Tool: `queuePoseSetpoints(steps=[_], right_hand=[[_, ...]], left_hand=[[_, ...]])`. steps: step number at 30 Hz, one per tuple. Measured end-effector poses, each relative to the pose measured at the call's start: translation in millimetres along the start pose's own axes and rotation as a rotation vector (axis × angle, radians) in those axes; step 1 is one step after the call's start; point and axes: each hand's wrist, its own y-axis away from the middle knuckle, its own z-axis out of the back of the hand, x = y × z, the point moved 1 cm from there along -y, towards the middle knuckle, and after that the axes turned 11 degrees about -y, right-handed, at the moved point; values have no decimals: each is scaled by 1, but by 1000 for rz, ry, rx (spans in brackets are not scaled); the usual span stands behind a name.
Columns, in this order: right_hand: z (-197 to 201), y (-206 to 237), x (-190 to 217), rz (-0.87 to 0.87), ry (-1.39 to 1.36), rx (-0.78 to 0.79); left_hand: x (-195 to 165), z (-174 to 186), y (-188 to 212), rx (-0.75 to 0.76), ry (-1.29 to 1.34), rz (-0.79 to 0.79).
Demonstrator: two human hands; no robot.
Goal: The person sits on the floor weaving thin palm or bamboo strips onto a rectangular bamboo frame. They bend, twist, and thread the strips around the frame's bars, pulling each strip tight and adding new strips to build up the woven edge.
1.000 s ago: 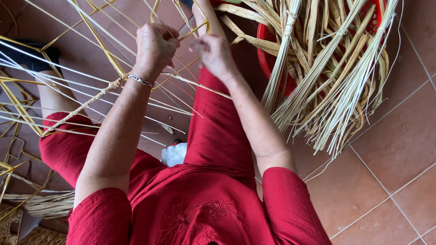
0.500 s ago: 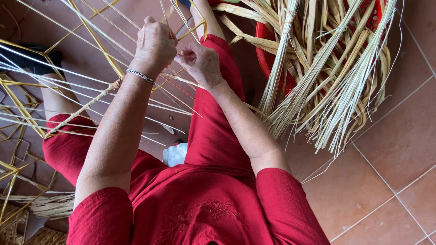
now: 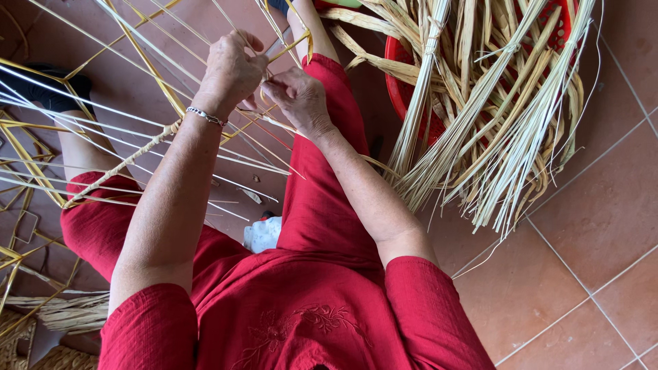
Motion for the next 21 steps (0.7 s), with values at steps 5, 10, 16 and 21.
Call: queuePoseSetpoints(steps=[5,10,16,21], right_hand=[[7,-8,-4,-177,-316,-38],[11,-11,-6,-292,-629,9],[17,9,-13,-573,-462,174],[20,20,-10,-77,-275,160]], left_hand=[[5,3,8,-52,43,-80],[11,-4,7,-86,74,-34],[16,-16,8,12,435,-128],[17,-23,9,-7,454,-82]])
